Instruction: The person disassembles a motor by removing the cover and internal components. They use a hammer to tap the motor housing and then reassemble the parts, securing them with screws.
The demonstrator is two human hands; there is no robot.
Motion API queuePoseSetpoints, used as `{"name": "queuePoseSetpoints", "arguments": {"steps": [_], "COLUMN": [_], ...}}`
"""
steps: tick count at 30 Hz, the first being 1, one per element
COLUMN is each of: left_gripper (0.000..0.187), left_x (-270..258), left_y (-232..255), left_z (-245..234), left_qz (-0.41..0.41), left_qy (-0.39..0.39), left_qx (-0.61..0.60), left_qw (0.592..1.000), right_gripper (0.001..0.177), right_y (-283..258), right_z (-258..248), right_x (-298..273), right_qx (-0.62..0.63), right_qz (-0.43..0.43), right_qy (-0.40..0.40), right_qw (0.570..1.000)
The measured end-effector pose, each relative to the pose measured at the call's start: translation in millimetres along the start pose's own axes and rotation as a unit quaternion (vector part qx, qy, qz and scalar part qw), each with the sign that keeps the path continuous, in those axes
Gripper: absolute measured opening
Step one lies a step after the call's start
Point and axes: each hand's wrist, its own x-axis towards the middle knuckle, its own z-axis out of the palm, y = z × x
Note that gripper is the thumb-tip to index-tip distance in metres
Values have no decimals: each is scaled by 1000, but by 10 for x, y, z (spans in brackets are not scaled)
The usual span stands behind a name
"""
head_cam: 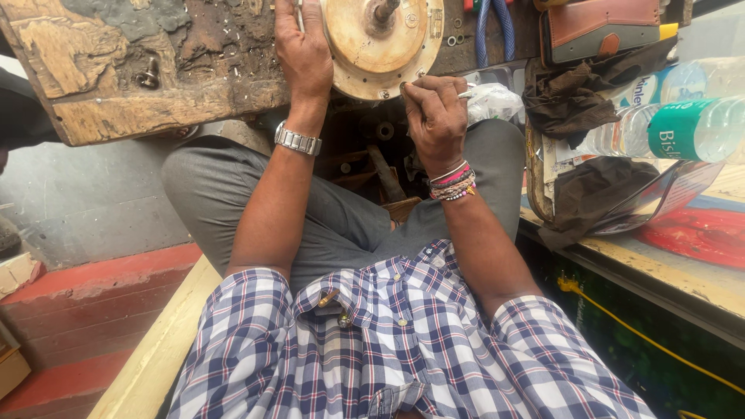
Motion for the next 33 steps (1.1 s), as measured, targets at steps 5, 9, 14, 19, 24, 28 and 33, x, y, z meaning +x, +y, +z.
{"name": "queuePoseSetpoints", "arguments": {"steps": [5,9,14,19,24,28,33], "left_gripper": [39,43,42,43,35,33,32], "left_x": [-3,27,7,20,29,40,27], "left_y": [25,23,23,103,91,85,140], "left_z": [-6,6,2,-8,-18,-38,-51], "left_qz": [-7,-3,-26,-9,8,40,43], "left_qy": [-5,-4,-8,-14,-17,-33,-26], "left_qx": [5,-13,-18,-37,-42,-60,-27], "left_qw": [1000,1000,999,999,999,997,998], "right_gripper": [21,28,20,14,14,15,19], "right_y": [-32,31,85,12,31,49,118], "right_z": [-81,-125,-105,-86,-90,-111,-184], "right_x": [14,-9,-9,46,61,70,144], "right_qx": [-2,79,82,-4,-33,-56,-50], "right_qz": [19,128,103,38,21,5,-15], "right_qy": [-45,-49,-52,-41,-55,-70,-102], "right_qw": [999,987,990,998,998,996,993]}}
